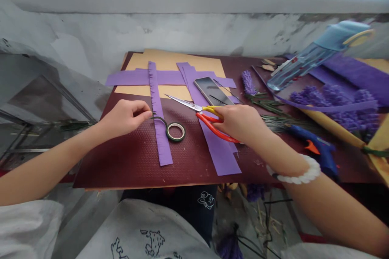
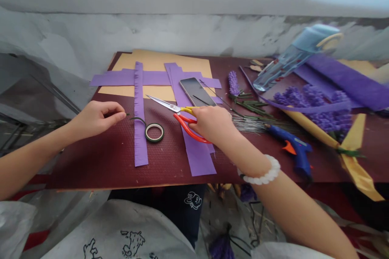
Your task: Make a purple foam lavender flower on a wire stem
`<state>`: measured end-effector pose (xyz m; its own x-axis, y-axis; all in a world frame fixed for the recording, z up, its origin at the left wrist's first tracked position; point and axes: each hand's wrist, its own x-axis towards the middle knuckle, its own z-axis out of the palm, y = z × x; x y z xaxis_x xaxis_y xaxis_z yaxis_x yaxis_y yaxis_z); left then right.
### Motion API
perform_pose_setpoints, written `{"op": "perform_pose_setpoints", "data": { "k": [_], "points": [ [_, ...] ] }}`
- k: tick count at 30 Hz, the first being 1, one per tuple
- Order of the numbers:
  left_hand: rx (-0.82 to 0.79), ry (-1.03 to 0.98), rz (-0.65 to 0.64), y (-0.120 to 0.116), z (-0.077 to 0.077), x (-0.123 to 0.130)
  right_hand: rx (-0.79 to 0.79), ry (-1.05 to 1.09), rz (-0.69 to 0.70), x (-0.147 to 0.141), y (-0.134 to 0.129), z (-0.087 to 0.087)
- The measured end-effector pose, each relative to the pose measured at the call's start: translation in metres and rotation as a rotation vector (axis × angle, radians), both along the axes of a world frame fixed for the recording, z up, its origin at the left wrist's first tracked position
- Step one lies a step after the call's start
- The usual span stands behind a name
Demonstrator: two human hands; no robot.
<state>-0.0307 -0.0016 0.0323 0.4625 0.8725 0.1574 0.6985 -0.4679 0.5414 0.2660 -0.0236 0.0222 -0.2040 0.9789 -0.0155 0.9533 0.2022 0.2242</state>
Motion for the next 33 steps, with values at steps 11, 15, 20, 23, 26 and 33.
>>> {"op": "perform_pose_setpoints", "data": {
  "k": [11, 15, 20, 23, 26, 33],
  "points": [
    [0.223, -0.037, -0.219, -0.033, 0.002, 0.036, -0.068, 0.026, -0.08, -0.027, -0.004, -0.005],
    [0.203, -0.064, -0.241, -0.029, -0.002, 0.049, 0.051, 0.388, 0.126, -0.033, -0.011, 0.013],
    [0.101, -0.151, -0.233, -0.023, -0.005, 0.056, 0.025, 0.841, 0.586, -0.043, -0.011, 0.017],
    [0.045, -0.171, -0.22, -0.021, -0.008, 0.053, 0.122, 0.912, 0.656, -0.047, -0.005, -0.001],
    [-0.002, -0.15, -0.205, -0.017, -0.013, 0.049, 0.227, 0.934, 0.737, -0.049, 0.001, -0.025],
    [-0.064, -0.086, -0.196, -0.006, -0.02, 0.045, 0.308, 0.861, 0.744, -0.054, 0.003, -0.046]
  ]
}}
